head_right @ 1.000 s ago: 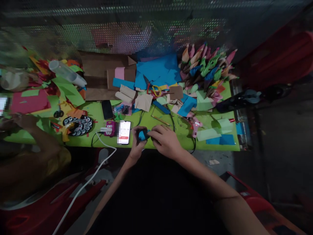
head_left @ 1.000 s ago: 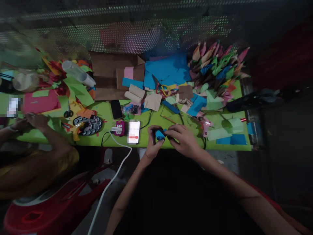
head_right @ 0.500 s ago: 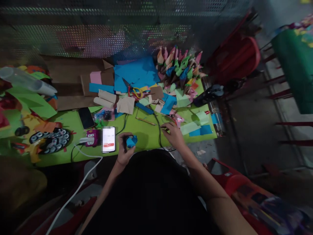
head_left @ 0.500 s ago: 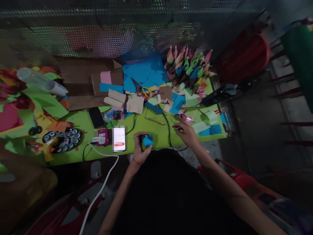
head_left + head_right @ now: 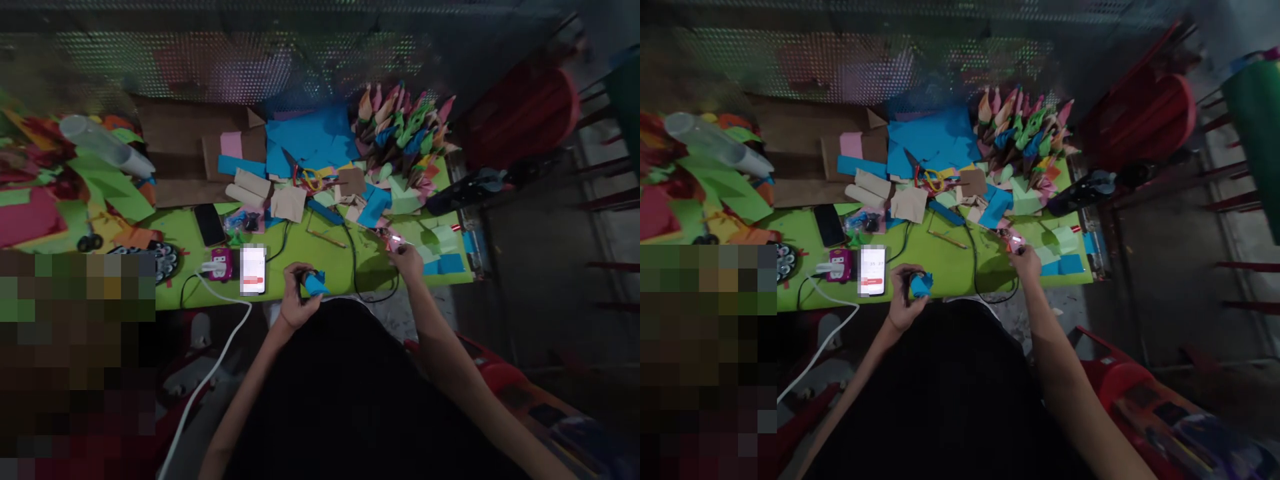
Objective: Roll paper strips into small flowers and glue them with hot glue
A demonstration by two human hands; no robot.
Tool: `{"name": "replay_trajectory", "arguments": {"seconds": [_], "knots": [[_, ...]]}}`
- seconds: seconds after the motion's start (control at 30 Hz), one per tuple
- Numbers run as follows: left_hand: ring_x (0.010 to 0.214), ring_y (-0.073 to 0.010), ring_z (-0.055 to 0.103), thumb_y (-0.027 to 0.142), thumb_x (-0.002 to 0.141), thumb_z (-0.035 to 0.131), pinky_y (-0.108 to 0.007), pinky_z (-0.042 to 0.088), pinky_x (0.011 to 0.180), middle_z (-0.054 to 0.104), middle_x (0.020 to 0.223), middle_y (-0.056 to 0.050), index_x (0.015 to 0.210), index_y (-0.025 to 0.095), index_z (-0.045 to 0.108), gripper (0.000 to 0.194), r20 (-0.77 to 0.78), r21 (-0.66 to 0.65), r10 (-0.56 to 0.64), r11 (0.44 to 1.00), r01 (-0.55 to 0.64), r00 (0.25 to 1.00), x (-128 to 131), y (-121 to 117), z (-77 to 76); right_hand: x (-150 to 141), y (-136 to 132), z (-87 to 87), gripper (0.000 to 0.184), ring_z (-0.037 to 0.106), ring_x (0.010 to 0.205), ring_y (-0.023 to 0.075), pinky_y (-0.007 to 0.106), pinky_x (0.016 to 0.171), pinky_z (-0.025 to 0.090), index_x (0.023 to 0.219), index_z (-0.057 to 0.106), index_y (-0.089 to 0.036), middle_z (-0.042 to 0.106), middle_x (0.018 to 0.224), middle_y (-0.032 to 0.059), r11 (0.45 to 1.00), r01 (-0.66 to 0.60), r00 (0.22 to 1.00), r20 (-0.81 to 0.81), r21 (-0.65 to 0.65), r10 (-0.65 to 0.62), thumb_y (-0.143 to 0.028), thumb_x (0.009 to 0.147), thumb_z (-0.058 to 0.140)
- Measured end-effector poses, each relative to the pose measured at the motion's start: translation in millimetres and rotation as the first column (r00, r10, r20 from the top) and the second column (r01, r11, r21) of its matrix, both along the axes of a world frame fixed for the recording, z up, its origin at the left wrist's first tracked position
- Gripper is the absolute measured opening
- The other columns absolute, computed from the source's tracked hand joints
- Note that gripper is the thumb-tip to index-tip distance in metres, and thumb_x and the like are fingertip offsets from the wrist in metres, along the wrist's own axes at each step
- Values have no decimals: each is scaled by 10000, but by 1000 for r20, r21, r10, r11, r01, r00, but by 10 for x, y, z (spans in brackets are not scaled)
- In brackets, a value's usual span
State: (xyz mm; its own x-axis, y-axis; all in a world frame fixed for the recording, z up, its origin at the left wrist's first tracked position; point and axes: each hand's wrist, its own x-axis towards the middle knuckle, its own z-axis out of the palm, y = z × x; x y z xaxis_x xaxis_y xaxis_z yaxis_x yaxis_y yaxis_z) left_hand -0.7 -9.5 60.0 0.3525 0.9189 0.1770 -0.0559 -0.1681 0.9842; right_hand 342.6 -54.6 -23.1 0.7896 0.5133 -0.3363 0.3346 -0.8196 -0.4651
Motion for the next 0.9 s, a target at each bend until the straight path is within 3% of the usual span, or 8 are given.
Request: {"name": "replay_trajectory", "arguments": {"seconds": [0.17, 0.3, 0.5, 0.63, 0.73, 0.9], "knots": [[1005, -221, 584, 418, 786, 730, -415, 526, 888, 543, 1116, -70, 1210, 240, 462, 532, 40, -73, -9, 997, 11, 999, -26, -27, 7, 117, -31, -22, 276, 547, 644, 214, 323, 627, 423, 761, 586, -213, 573, 581, -9, 997, 45, 999, -31, 61, -43, -440, 631, 674], [1040, -225, 582, 480, 790, 732, -423, 511, 928, 532, 1107, -65, 1192, 243, 437, 552, 86, -184, -15, 982, 31, 996, -30, -17, -15, 92, -27, 9, 329, 461, 546, 150, 284, 533, 368, 704, 522, -232, 503, 524, -60, 964, 207, 958, -235, 168, -165, -336, 509, 765], [1035, -235, 596, 586, 725, 768, -407, 509, 902, 548, 1076, -55, 1147, 259, 428, 633, 163, -342, -70, 932, 123, 984, -48, 28, -11, 11, 2, 103, 328, 338, 382, 94, 244, 366, 293, 668, 527, -243, 397, 447, -104, 951, 248, 867, -480, 184, -133, -405, 536, 779], [1020, -237, 596, 561, 696, 796, -400, 509, 883, 565, 1061, -56, 1125, 260, 458, 624, 207, -399, -94, 901, 172, 974, -65, 30, 21, -53, -47, 318, 383, 499, 449, 91, 243, 444, 423, 787, 562, -236, 602, 626, -51, 920, 255, 838, -543, 299, -56, -364, 526, 811], [995, -232, 595, 506, 704, 792, -394, 504, 861, 572, 1044, -44, 1135, 279, 476, 581, 253, -468, -80, 862, 195, 964, -69, 19, 28, -159, -61, 574, 417, 527, 484, 90, 239, 451, 399, 913, 603, -230, 704, 767, -2, 834, 188, 812, -559, 519, 165, -318, 565, 815], [988, -225, 595, 439, 717, 750, -376, 504, 850, 569, 1037, -36, 1147, 276, 514, 517, 274, -562, -31, 806, 186, 961, -65, 18, 8, -427, -14, 1047, 242, 594, 539, 160, 292, 494, 442, 777, 669, -216, 713, 697, 36, 832, 86, 734, -600, 547, 319, -381, 627, 764]]}}
